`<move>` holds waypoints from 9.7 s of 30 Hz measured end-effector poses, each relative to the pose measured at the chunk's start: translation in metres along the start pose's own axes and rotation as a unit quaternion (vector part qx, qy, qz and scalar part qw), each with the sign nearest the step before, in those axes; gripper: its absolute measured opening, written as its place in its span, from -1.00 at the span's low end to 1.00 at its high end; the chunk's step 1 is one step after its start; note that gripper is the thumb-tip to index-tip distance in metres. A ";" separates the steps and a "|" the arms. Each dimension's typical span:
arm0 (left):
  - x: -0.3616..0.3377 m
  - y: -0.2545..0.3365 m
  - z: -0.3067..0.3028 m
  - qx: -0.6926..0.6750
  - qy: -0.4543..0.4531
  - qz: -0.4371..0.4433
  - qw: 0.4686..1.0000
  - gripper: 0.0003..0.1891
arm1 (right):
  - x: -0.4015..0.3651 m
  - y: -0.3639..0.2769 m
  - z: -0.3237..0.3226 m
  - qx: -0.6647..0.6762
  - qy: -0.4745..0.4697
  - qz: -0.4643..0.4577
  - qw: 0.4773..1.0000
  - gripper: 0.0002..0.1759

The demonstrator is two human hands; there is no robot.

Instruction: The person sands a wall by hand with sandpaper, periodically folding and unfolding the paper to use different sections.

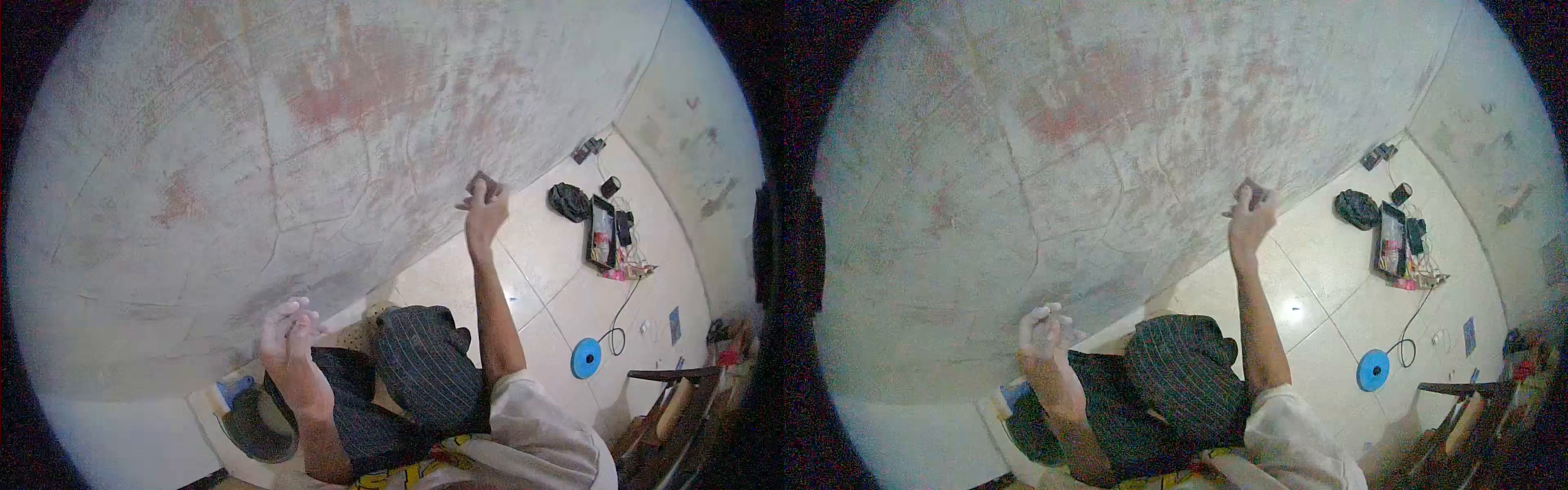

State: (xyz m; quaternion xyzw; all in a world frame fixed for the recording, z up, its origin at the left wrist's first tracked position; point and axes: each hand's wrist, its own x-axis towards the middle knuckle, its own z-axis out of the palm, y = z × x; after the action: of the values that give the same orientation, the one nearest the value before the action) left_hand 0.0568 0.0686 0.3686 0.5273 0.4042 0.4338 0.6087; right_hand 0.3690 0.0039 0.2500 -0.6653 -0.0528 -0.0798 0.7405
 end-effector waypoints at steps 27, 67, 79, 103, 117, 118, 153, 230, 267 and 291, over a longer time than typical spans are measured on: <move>0.000 0.002 -0.005 -0.051 -0.009 -0.024 0.998 -0.82 | -0.025 0.041 0.030 -0.294 -0.171 -0.154 0.928 -0.58; 0.003 -0.008 0.010 -0.024 -0.034 -0.017 0.999 -0.85 | -0.008 0.066 0.022 -0.363 -0.265 -0.231 0.863 -0.55; 0.002 -0.006 0.004 -0.019 -0.019 -0.001 1.000 -0.83 | -0.030 0.050 0.031 -0.241 -0.216 -0.312 0.893 -0.60; 0.003 -0.012 0.002 0.019 -0.062 0.010 0.998 -0.86 | -0.023 0.053 0.032 -0.325 -0.195 -0.203 0.903 -0.56; 0.000 -0.013 0.002 -0.010 -0.055 -0.003 0.998 -0.86 | -0.004 0.062 0.022 -0.187 -0.180 -0.119 0.958 -0.56; 0.003 -0.014 0.002 -0.014 -0.074 0.016 0.997 -0.85 | -0.007 0.060 0.028 -0.210 -0.173 -0.105 0.957 -0.56; -0.005 -0.007 0.007 0.023 -0.068 0.004 0.997 -0.84 | 0.012 0.071 0.020 -0.120 -0.123 0.044 0.984 -0.43; -0.007 0.007 0.002 0.024 -0.105 -0.030 0.994 -0.80 | -0.031 0.033 0.042 -0.189 -0.153 -0.116 0.963 -0.53; -0.009 0.003 -0.005 0.011 -0.132 0.000 0.991 -0.79 | -0.035 0.034 0.044 -0.101 -0.195 -0.062 0.974 -0.57; -0.012 0.007 -0.018 -0.023 -0.123 0.009 0.992 -0.80 | -0.045 0.023 0.053 0.044 -0.160 0.117 0.979 -0.59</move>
State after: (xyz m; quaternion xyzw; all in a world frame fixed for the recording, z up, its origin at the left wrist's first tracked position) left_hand 0.0349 0.0625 0.3738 0.5661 0.3108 0.3804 0.6619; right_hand 0.3307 0.0607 0.2254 -0.6379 -0.0954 0.1171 0.7552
